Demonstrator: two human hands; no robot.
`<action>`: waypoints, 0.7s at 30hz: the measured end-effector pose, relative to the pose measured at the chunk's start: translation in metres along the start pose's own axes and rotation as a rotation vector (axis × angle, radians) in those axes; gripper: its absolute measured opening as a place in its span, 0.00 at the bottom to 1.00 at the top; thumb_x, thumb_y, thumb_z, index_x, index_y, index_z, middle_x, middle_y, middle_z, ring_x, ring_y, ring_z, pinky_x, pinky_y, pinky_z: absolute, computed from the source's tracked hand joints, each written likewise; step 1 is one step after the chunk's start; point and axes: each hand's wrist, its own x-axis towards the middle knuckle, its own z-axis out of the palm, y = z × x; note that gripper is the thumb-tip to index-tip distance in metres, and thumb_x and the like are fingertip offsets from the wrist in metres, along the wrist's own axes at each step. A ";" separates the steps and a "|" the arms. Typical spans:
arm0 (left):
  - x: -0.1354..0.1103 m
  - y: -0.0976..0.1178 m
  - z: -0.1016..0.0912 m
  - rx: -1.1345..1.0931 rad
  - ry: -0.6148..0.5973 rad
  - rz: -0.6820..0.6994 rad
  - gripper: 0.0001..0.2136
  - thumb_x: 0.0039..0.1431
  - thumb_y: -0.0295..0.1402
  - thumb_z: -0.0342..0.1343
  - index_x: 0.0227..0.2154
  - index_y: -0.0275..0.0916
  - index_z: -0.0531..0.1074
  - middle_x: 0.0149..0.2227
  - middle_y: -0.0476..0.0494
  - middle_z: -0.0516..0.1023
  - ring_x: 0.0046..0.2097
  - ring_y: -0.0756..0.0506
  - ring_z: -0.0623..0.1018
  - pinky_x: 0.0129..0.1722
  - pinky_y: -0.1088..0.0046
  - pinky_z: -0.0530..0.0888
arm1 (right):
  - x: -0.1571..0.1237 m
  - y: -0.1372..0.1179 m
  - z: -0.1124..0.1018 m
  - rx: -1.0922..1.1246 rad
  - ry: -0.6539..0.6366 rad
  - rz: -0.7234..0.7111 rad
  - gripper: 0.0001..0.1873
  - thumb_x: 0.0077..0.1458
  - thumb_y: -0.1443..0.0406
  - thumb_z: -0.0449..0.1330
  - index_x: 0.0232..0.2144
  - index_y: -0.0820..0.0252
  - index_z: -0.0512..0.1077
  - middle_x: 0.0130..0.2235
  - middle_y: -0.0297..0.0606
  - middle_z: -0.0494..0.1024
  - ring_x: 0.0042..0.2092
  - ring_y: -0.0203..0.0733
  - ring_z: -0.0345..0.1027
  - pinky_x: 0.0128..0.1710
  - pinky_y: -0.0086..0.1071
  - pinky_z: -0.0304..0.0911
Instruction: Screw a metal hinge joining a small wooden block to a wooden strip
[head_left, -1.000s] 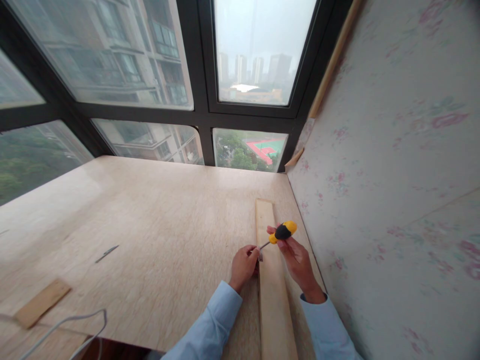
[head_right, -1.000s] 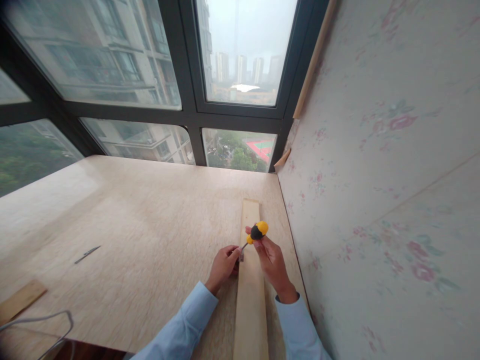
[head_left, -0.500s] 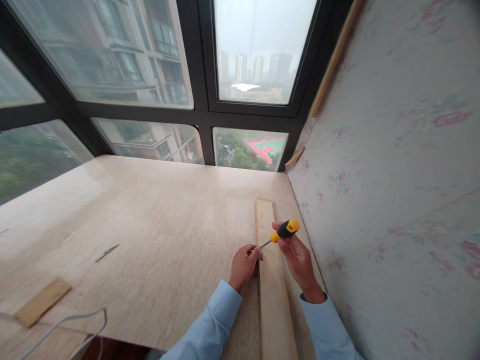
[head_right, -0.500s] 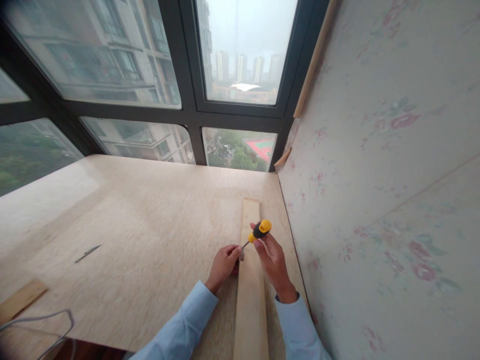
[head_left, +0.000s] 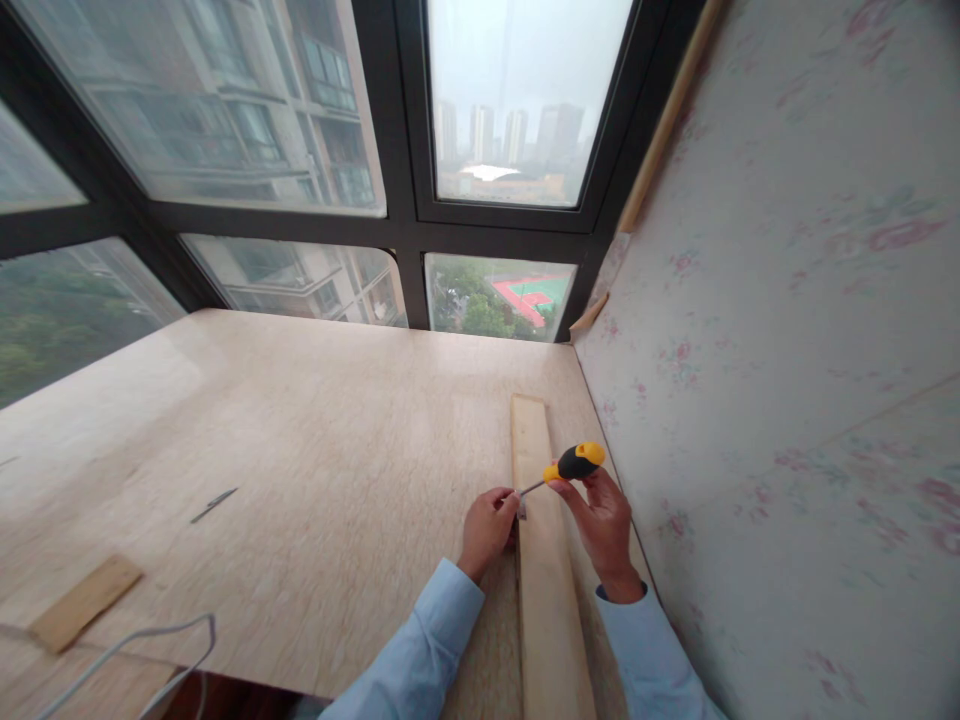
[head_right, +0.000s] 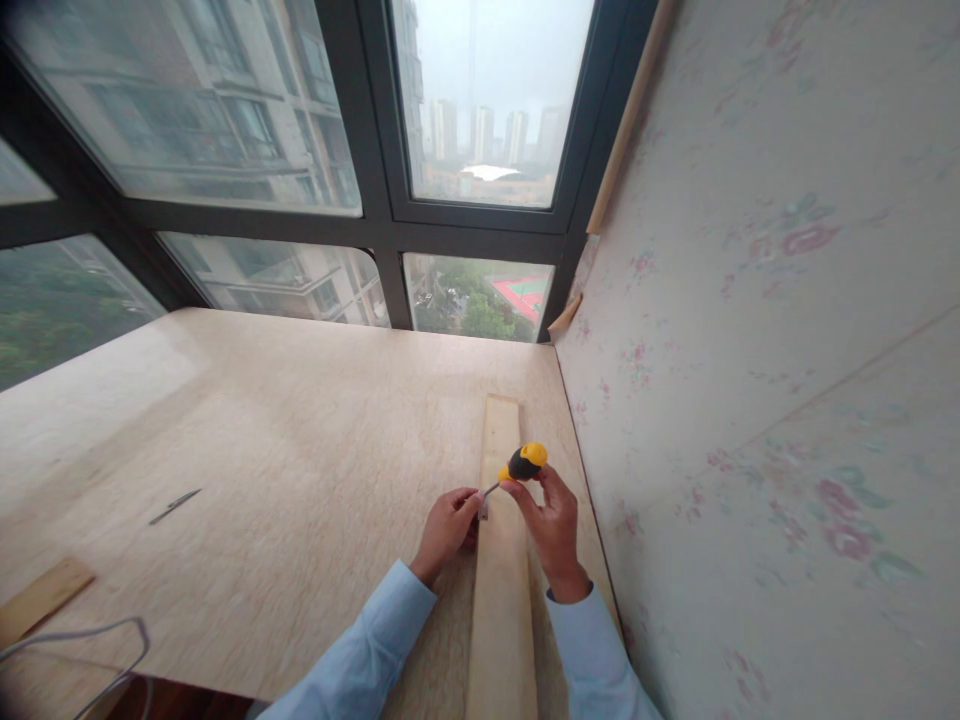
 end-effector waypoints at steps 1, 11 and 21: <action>0.000 0.000 0.000 -0.005 -0.004 -0.002 0.18 0.58 0.41 0.47 0.37 0.36 0.78 0.30 0.43 0.79 0.28 0.47 0.76 0.23 0.78 0.68 | 0.000 -0.002 0.000 0.013 -0.020 0.005 0.18 0.50 0.55 0.66 0.40 0.58 0.76 0.41 0.43 0.82 0.43 0.51 0.76 0.47 0.45 0.70; 0.001 -0.003 0.001 -0.011 -0.019 0.015 0.18 0.59 0.41 0.47 0.37 0.35 0.78 0.30 0.44 0.79 0.27 0.48 0.76 0.22 0.78 0.68 | 0.000 -0.018 0.000 0.113 -0.250 0.039 0.18 0.59 0.58 0.59 0.50 0.54 0.73 0.52 0.42 0.78 0.56 0.49 0.68 0.57 0.45 0.64; 0.001 -0.001 0.001 -0.022 -0.005 -0.013 0.17 0.57 0.39 0.49 0.39 0.36 0.78 0.32 0.44 0.80 0.29 0.47 0.77 0.21 0.79 0.69 | 0.004 0.008 0.006 0.047 0.058 0.020 0.24 0.41 0.54 0.72 0.38 0.60 0.74 0.40 0.43 0.80 0.42 0.49 0.74 0.47 0.44 0.69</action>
